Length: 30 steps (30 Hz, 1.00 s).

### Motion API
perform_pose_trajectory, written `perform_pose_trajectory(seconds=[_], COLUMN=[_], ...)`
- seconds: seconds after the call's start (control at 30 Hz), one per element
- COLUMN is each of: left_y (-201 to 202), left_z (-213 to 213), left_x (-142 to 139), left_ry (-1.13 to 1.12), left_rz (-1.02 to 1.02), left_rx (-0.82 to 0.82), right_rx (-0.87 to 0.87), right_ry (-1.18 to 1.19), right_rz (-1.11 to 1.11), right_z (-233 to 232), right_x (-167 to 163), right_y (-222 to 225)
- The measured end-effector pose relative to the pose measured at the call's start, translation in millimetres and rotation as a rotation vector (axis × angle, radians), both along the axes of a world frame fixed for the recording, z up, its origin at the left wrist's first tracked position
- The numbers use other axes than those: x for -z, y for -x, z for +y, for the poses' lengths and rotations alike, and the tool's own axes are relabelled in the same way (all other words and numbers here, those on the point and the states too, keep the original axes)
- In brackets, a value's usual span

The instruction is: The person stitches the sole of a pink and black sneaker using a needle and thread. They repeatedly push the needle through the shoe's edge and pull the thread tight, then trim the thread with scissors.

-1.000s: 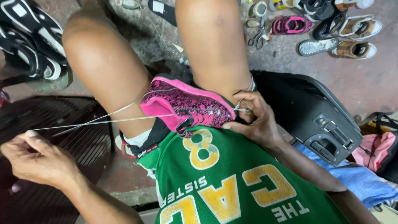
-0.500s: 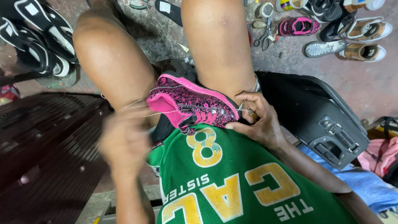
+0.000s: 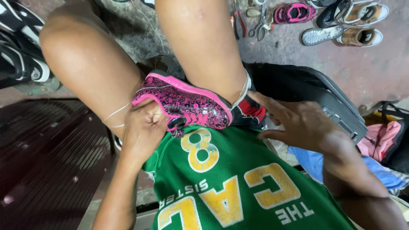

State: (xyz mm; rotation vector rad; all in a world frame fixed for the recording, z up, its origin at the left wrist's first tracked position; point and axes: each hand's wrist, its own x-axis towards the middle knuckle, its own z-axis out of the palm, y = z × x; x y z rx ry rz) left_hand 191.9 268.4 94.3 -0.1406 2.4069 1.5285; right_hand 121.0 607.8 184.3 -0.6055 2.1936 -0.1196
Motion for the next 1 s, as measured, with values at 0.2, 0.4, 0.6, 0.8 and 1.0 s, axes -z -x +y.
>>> perform_pose_trajectory(seconds=[0.2, 0.4, 0.6, 0.8, 1.0], left_y=[-12, 2, 19, 27, 20], left_z=[15, 10, 4, 4, -6], left_x=[20, 4, -2, -12, -21], left_ry=[-0.294, -0.084, 0.059, 0.083, -0.09], left_rz=[-0.076, -0.256, 0.074, -0.015, -0.104], left_rx=[-0.22, -0.016, 0.307, 0.277, 0.138], right_rx=[0.033, 0.227, 0.634, 0.915, 0.767], right_ry=[0.72, 0.375, 1.199, 1.042, 0.877], right_rz=[0.226, -0.102, -0.174, -0.321, -0.127], right_z=[-29, -9, -29, -61, -64], right_x=[33, 35, 40, 59, 65], right_y=[-2, 11, 0, -19, -24])
